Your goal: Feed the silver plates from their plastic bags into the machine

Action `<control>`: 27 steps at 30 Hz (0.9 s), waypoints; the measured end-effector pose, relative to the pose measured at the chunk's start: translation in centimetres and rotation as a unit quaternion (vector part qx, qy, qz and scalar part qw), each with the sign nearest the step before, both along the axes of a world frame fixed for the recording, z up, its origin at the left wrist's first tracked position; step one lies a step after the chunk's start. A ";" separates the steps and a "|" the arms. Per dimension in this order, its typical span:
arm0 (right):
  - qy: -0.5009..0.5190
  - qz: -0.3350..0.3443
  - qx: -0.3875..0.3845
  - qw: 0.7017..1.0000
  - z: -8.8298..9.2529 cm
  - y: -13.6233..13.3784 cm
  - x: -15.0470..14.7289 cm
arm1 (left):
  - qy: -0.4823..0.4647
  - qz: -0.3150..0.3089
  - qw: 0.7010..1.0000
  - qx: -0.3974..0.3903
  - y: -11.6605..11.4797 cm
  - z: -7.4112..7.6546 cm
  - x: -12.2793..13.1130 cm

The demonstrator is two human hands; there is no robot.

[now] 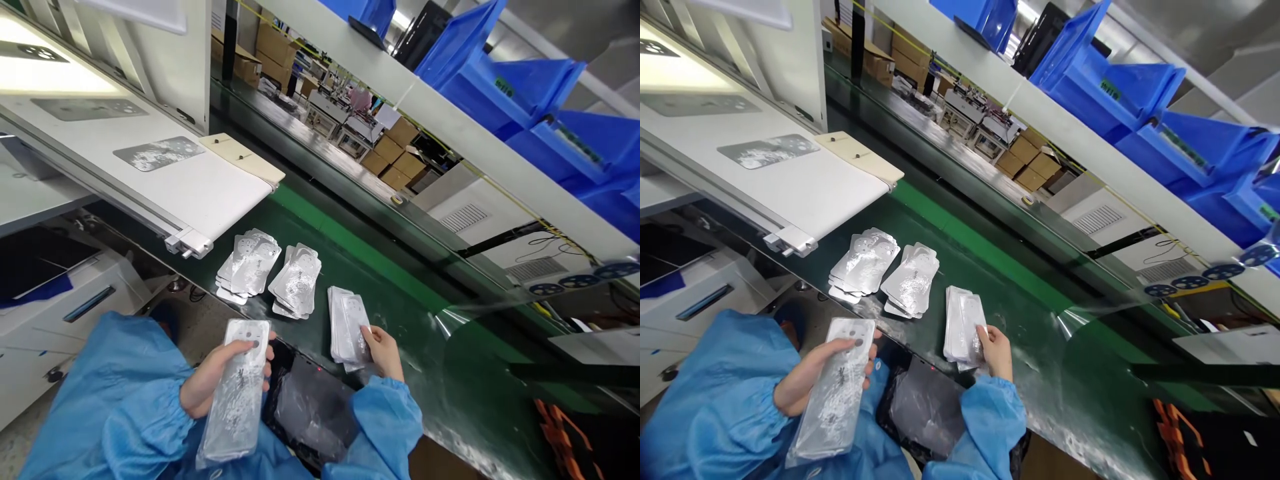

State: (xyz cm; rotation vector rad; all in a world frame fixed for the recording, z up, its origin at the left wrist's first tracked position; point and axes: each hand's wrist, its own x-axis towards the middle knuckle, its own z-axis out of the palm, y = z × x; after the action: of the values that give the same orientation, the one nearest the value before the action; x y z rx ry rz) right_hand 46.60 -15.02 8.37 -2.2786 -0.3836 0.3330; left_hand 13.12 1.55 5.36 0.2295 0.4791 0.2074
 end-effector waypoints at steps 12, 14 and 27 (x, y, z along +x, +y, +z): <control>0.181 0.259 0.157 0.936 -0.8 4.1 -22.7 | 0.110 0.123 0.965 0.203 3.1 -0.7 -1.4; 0.172 0.289 0.150 0.930 -2.3 6.0 -25.4 | 0.133 0.141 0.958 0.211 3.0 -1.0 -2.5; 0.234 0.341 0.109 0.904 -5.3 7.6 -27.3 | 0.169 0.227 0.933 0.222 1.7 -3.5 -7.4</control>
State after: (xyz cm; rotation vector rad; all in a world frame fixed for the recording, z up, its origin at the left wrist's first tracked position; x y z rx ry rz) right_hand 19.35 -7.41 3.09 -1.7011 -0.9062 1.1060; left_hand 5.70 3.25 1.84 0.6047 0.8255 0.7411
